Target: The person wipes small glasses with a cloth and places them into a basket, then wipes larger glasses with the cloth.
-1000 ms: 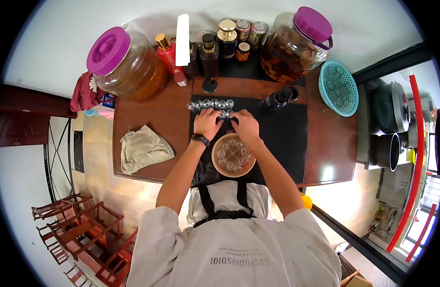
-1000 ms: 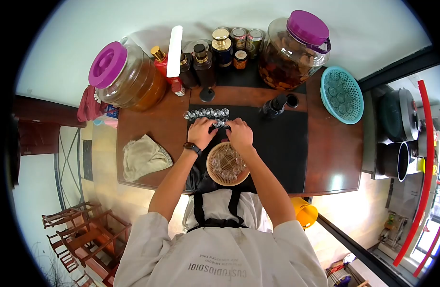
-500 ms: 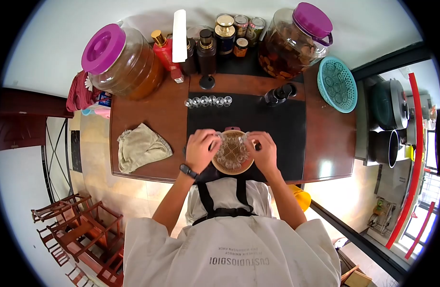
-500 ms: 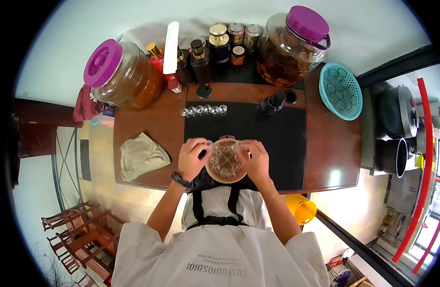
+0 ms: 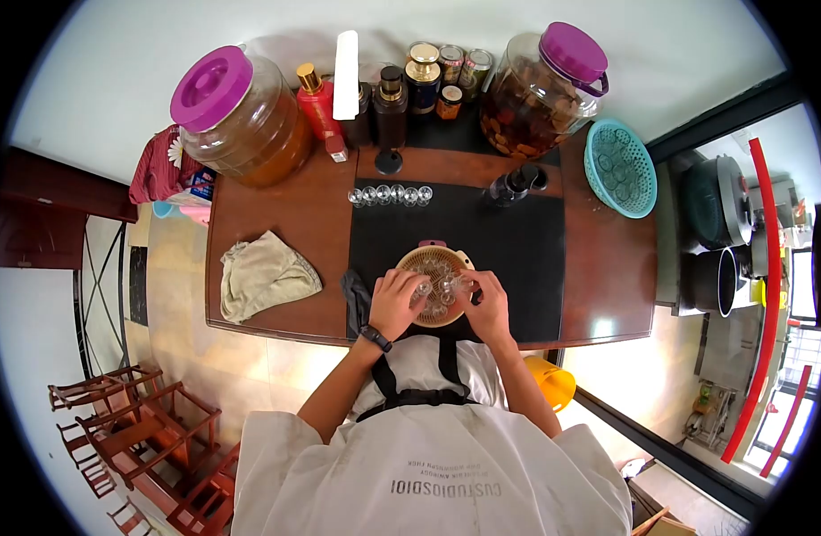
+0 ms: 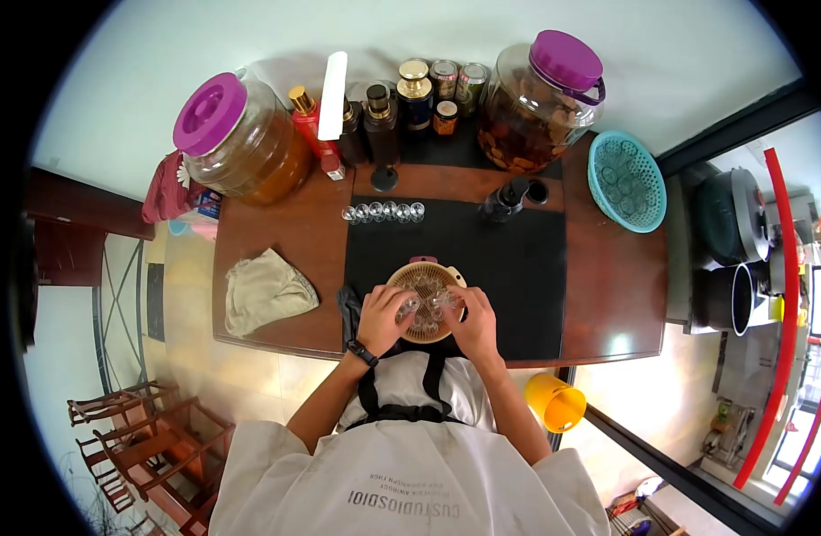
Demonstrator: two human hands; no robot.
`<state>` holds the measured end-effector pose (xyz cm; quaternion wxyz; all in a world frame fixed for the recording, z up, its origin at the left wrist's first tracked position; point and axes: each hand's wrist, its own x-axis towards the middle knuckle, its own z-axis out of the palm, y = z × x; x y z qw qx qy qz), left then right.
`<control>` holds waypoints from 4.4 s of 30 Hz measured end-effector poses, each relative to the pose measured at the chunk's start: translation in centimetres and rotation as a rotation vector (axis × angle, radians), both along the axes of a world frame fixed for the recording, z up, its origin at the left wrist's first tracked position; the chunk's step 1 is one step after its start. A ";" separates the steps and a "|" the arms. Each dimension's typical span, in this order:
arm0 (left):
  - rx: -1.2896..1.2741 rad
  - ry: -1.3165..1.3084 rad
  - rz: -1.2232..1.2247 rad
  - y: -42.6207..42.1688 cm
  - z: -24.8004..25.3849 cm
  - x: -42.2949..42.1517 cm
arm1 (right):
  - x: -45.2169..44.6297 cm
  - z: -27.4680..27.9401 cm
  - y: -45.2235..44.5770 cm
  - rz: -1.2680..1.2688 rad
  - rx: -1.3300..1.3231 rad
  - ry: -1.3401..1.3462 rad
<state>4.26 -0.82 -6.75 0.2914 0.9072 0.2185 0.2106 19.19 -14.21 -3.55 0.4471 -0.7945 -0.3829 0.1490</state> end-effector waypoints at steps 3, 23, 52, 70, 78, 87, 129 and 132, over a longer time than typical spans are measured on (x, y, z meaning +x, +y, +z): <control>0.019 0.038 -0.001 -0.1 -1.0 0.2 | -0.2 -0.2 0.5 0.060 -0.020 -0.062; 0.157 0.156 0.044 0.1 -2.8 2.9 | -0.8 -3.1 2.1 0.161 -0.247 -0.234; 0.191 0.148 -0.006 0.8 -2.4 2.5 | -0.9 -3.5 3.0 0.119 -0.428 -0.305; 0.155 0.159 0.003 0.9 -2.3 2.0 | -0.9 -4.0 2.8 0.136 -0.333 -0.306; 0.160 0.167 -0.012 1.2 -2.3 1.9 | -0.8 -4.3 2.6 0.157 -0.330 -0.366; 0.134 0.181 -0.044 1.2 -1.5 1.7 | -1.1 -4.3 2.0 0.144 -0.287 -0.359; -0.290 -0.055 0.245 4.4 2.1 -5.2 | -0.3 2.1 -0.3 0.101 -0.091 0.131; -0.354 -0.096 0.259 1.9 2.2 -4.9 | -1.6 1.1 -0.9 0.127 -0.089 0.043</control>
